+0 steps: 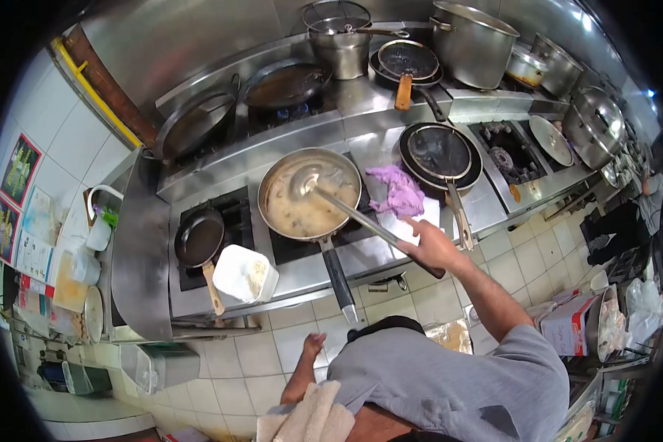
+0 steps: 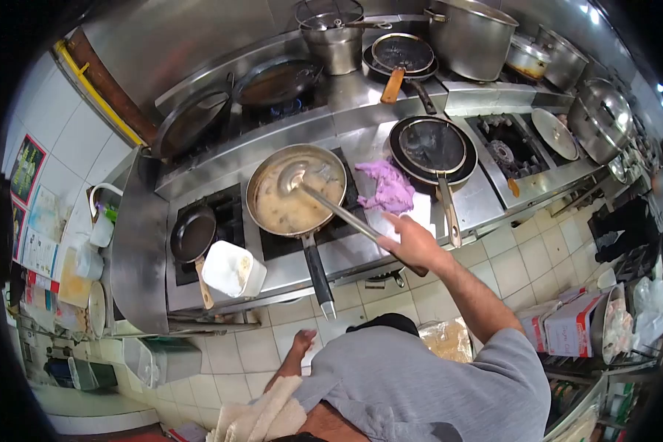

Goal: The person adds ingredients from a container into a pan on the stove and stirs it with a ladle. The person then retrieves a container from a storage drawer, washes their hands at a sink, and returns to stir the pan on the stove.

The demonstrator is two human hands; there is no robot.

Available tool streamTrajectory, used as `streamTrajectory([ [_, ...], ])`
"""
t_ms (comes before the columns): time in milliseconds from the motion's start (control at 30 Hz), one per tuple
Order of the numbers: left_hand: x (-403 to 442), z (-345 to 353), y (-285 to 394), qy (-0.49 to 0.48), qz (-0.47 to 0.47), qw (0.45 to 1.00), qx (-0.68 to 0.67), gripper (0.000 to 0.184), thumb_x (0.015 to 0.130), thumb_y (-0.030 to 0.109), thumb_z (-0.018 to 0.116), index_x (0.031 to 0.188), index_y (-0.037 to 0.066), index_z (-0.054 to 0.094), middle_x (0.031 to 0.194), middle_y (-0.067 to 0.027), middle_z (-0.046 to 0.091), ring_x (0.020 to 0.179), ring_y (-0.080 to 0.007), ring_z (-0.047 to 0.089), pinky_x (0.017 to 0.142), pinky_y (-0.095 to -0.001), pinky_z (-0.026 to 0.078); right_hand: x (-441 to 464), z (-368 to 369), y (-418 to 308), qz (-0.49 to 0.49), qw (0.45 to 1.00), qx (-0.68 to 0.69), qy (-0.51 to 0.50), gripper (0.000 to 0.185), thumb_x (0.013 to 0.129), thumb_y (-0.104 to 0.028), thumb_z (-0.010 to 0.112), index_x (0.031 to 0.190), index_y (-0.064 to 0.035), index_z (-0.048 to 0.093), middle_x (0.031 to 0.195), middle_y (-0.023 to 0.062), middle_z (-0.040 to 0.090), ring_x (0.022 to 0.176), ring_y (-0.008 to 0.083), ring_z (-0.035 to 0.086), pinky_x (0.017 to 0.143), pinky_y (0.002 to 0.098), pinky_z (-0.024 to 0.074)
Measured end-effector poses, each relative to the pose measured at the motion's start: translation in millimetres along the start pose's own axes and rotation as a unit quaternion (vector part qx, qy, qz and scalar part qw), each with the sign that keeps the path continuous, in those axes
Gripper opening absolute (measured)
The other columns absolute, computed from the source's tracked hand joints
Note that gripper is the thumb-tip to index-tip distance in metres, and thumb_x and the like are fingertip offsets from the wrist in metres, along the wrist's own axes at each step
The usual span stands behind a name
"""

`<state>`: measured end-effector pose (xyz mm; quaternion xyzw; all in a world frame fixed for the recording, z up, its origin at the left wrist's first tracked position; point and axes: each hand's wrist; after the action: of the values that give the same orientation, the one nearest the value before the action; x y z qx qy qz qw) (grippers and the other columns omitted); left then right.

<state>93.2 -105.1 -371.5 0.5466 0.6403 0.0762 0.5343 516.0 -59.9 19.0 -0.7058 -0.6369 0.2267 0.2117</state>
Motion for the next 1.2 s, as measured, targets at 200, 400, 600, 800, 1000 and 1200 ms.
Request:
streamTrajectory([
  [200,-46.8,-31.8,-39.4,0.024,-0.088,0.996,0.007,0.033,0.083,0.03,0.054,0.072,-0.001,0.058,0.056,-0.0113,0.054,0.046,-0.0208,0.054,0.036,-0.033,0.041,174.7,-47.2,41.7,0.138,0.705,0.693,0.06,0.052,0.085,-0.04,0.057,0.118,-0.0063,0.035,0.076,0.0099,0.053,0.064,0.0266,0.055,0.065,0.0405,0.0469],
  [400,-92.3,6.6,-4.3,0.172,-0.178,0.948,-0.198,0.038,0.082,0.03,0.058,0.095,-0.006,0.056,0.07,-0.0118,0.058,0.053,-0.0181,0.056,0.036,-0.0285,0.042,333.1,-79.8,95.2,0.123,0.57,0.809,0.074,0.064,0.083,-0.044,0.058,0.121,-0.0008,0.031,0.099,0.0278,0.048,0.092,0.0406,0.053,0.073,0.0465,0.049],
  [600,-104.9,62.7,33.7,0.146,-0.175,0.96,-0.162,0.05,0.079,0.034,0.064,0.111,-0.003,0.052,0.076,-0.0096,0.06,0.056,-0.0155,0.056,0.044,-0.03,0.045,353.1,-118.8,112.1,0.06,0.453,0.889,0.025,0.005,0.085,-0.002,0.046,0.082,-0.0011,0.042,0.066,0.0063,0.046,0.054,0.0136,0.044,0.049,0.0265,0.0402],
  [800,-105.2,51.2,49.0,0.102,-0.186,0.966,-0.149,0.042,0.081,0.037,0.06,0.095,-0.003,0.058,0.071,-0.0108,0.061,0.062,-0.0187,0.059,0.05,-0.0319,0.048,242.0,-135.8,96.6,-0.007,0.63,0.766,0.127,0.011,0.082,0.001,0.047,0.088,-0.0029,0.039,0.066,0.005,0.045,0.05,0.0124,0.042,0.044,0.0279,0.0368],
  [1000,-68.6,26.3,18.7,0.174,-0.183,0.939,-0.234,0.054,0.077,0.033,0.068,0.112,-0.003,0.048,0.066,-0.0077,0.057,0.049,-0.0147,0.054,0.038,-0.0293,0.043,136.3,-145.2,63.4,-0.013,0.689,0.698,0.195,0.021,0.082,-0.001,0.05,0.096,-0.0078,0.036,0.071,0.0058,0.046,0.05,0.0113,0.042,0.043,0.0265,0.0365],
  [1200,-42.7,15.8,15.5,0.146,-0.166,0.892,-0.395,0.053,0.077,0.028,0.069,0.114,0.0,0.044,0.071,-0.0045,0.058,0.044,-0.0117,0.045,0.034,-0.0257,0.034,65.5,-156.6,12.1,-0.064,0.677,0.714,0.167,0.022,0.084,-0.003,0.05,0.102,-0.0086,0.037,0.075,0.0055,0.046,0.049,0.0092,0.042,0.04,0.024,0.0366],
])
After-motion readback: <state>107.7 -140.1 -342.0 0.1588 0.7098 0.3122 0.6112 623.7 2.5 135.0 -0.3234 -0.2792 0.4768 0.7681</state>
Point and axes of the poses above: each hand's wrist, its own x-axis towards the middle knuckle, its own z-axis out of the palm, y = z × x
